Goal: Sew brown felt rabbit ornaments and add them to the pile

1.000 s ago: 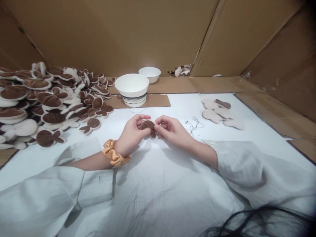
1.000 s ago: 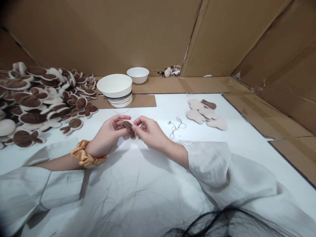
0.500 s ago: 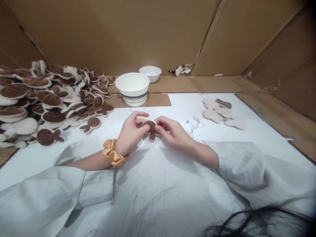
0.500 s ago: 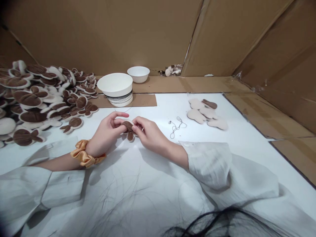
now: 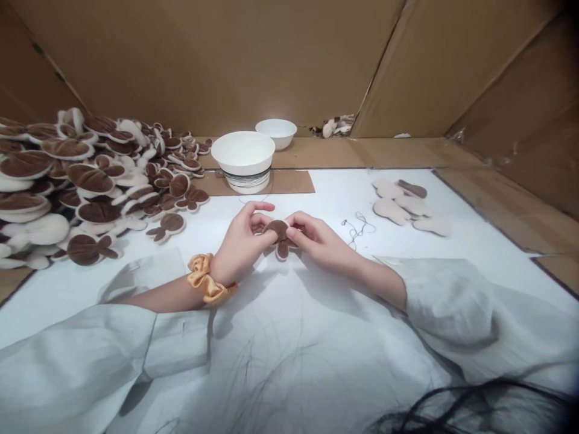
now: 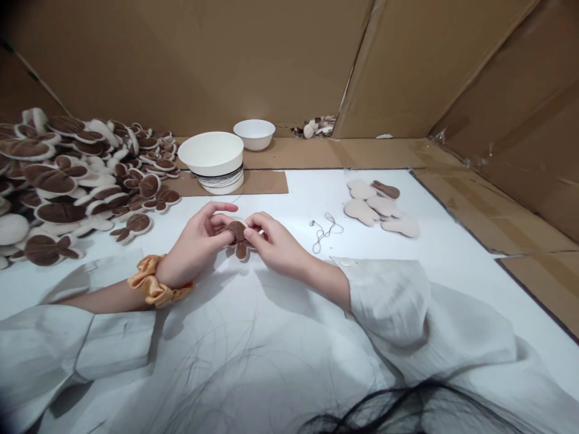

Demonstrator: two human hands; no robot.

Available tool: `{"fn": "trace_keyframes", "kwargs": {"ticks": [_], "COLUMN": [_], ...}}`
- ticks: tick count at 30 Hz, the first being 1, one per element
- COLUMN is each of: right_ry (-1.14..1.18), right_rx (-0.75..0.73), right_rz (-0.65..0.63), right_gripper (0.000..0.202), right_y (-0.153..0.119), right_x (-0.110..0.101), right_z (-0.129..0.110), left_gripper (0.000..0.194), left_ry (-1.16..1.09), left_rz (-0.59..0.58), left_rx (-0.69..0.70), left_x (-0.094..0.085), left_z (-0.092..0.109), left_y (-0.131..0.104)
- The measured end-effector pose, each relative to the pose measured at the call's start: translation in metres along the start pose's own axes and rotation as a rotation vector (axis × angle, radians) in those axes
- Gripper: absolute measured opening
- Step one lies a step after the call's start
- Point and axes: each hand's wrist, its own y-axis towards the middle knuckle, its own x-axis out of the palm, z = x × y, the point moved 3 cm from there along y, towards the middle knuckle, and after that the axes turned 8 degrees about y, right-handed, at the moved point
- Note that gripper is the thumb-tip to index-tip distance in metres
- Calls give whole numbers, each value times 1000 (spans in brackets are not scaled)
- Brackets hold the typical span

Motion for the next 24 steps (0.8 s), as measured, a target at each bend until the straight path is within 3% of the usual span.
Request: {"fn": "trace_keyframes", "kwargs": {"ticks": [7,9,12,18,24], "right_ry": [58,24,-55,-176,-189], "right_rx": [-9,-54,-110,-254,-290], "right_rz": [-80,-61,-25,43,160], "right_gripper": [22,19,33,21,17], "right_y": [2,1,-1,-1,2], "right_x": [-1,-2,-3,-3,-10], "right_z": [2,3,3,-1,-3], "left_gripper": [40,42,45,40,37], "left_ry": [-82,-94,-76,-102,-63], "left_rz": [-19,3,30,78,123], "left_rx": [28,48,64,47,79], "left_x": [0,-1,-2,-4,-7], "left_z": [2,2,3,3,6], "left_y": [0,0,0,-2,-2]}}
